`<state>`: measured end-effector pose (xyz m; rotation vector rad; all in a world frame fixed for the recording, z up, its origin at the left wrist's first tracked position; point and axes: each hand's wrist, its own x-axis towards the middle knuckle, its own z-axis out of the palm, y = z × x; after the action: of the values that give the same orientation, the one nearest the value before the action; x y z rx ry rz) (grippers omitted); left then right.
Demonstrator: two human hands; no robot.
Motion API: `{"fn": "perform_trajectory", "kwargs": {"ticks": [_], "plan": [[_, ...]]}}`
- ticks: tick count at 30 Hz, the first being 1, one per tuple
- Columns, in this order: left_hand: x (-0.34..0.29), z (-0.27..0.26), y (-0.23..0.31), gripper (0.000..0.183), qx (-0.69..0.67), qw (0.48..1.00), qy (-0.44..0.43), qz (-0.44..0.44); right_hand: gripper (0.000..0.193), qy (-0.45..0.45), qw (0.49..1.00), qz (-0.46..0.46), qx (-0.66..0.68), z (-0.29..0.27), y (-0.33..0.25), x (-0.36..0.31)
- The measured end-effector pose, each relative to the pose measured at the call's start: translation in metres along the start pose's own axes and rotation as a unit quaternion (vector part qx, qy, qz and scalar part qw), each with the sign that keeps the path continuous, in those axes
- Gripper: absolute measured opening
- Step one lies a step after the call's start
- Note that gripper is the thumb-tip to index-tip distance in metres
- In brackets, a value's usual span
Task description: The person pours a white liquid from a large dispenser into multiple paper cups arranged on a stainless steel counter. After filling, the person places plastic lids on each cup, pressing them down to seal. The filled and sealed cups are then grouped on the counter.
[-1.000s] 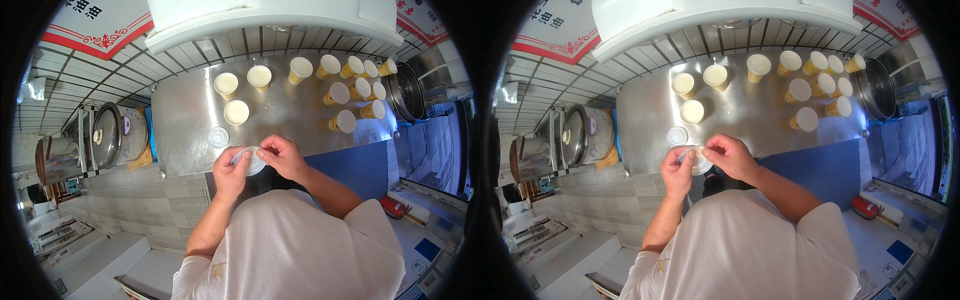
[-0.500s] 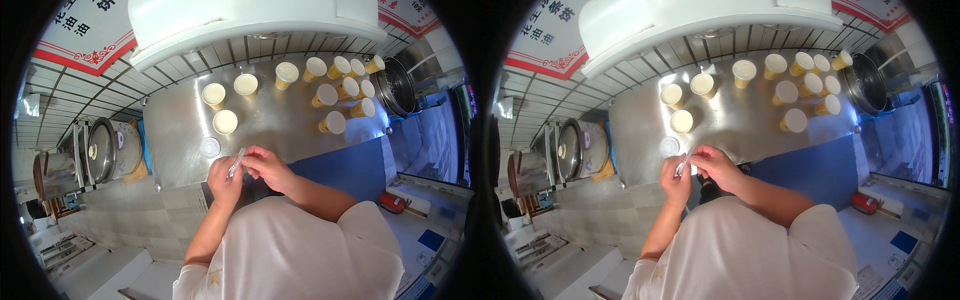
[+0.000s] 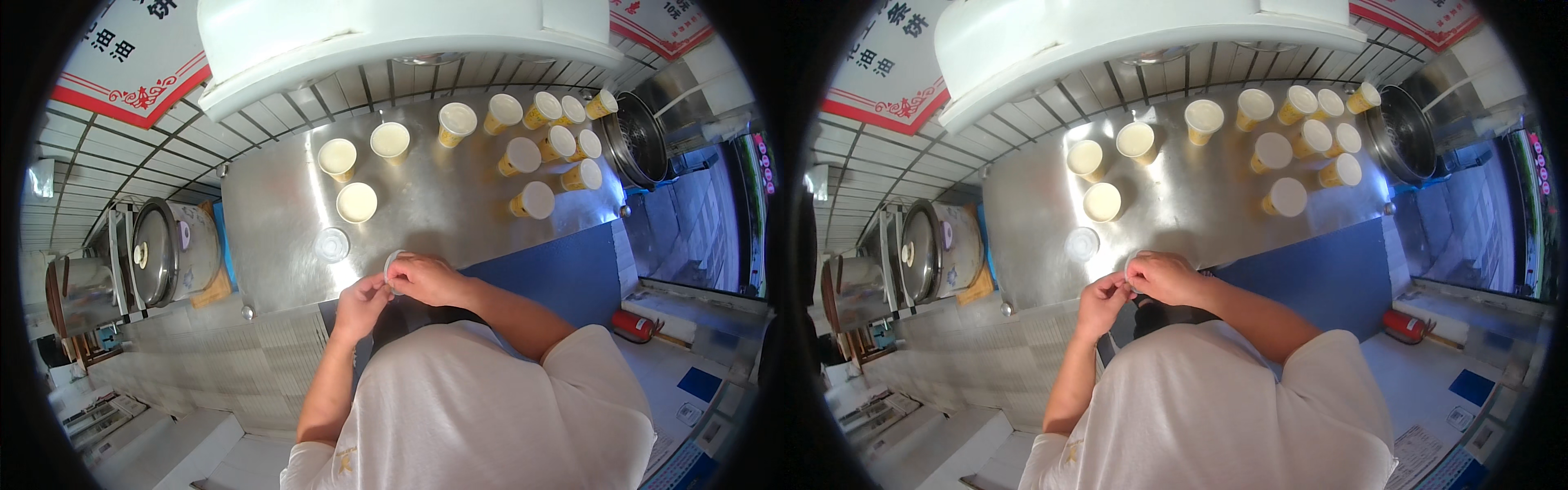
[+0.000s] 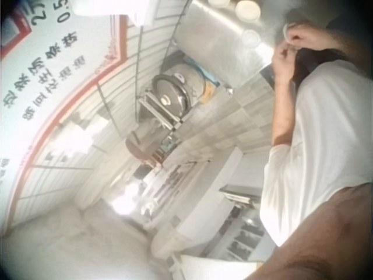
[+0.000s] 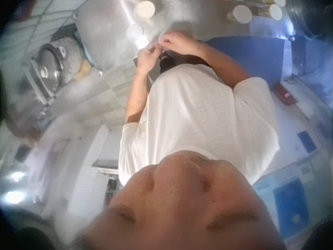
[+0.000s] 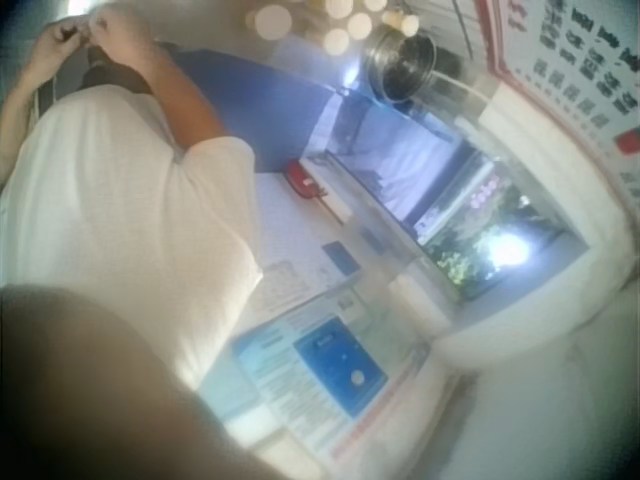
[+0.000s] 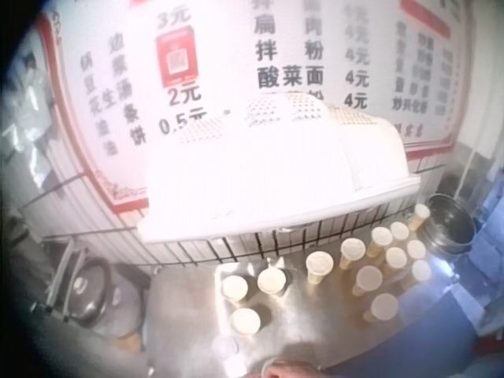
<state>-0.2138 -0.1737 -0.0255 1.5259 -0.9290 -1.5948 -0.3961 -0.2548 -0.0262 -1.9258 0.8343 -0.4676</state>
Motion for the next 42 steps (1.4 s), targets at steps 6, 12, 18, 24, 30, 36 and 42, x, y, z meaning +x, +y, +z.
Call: {"fn": "perform_trajectory", "kwargs": {"ticks": [6, 12, 18, 24, 30, 36, 42], "plan": [[0.007, -0.008, -0.014, 0.023, -0.02, 0.996, 0.022, -0.09, 0.013, -0.015, 0.997, 0.01, -0.08, 0.029, 0.004, 0.006], [0.005, -0.036, -0.057, 0.011, -0.121, 0.967, 0.204, -0.088, 0.018, 0.051, 0.998, 0.041, 0.004, 0.043, 0.002, 0.005], [-0.009, -0.096, -0.089, 0.007, -0.007, 0.949, 0.314, -0.032, 0.01, 0.002, 0.95, -0.058, -0.307, 0.06, 0.038, 0.036], [-0.043, -0.107, -0.069, 0.007, -0.048, 0.975, 0.215, -0.018, 0.021, 0.072, 0.958, -0.053, -0.271, 0.047, 0.06, 0.042], [-0.069, -0.093, -0.047, 0.019, -0.007, 0.998, 0.064, -0.02, 0.065, 0.318, 0.924, 0.145, -0.158, -0.025, 0.108, 0.099], [-0.068, -0.07, -0.026, 0.026, 0.018, 0.997, -0.03, -0.064, 0.087, 0.312, 0.936, 0.135, -0.091, -0.044, 0.137, 0.15], [-0.068, -0.064, -0.023, 0.029, -0.023, 0.996, -0.048, -0.067, 0.083, 0.285, 0.946, 0.131, -0.083, -0.045, 0.147, 0.169]]}}
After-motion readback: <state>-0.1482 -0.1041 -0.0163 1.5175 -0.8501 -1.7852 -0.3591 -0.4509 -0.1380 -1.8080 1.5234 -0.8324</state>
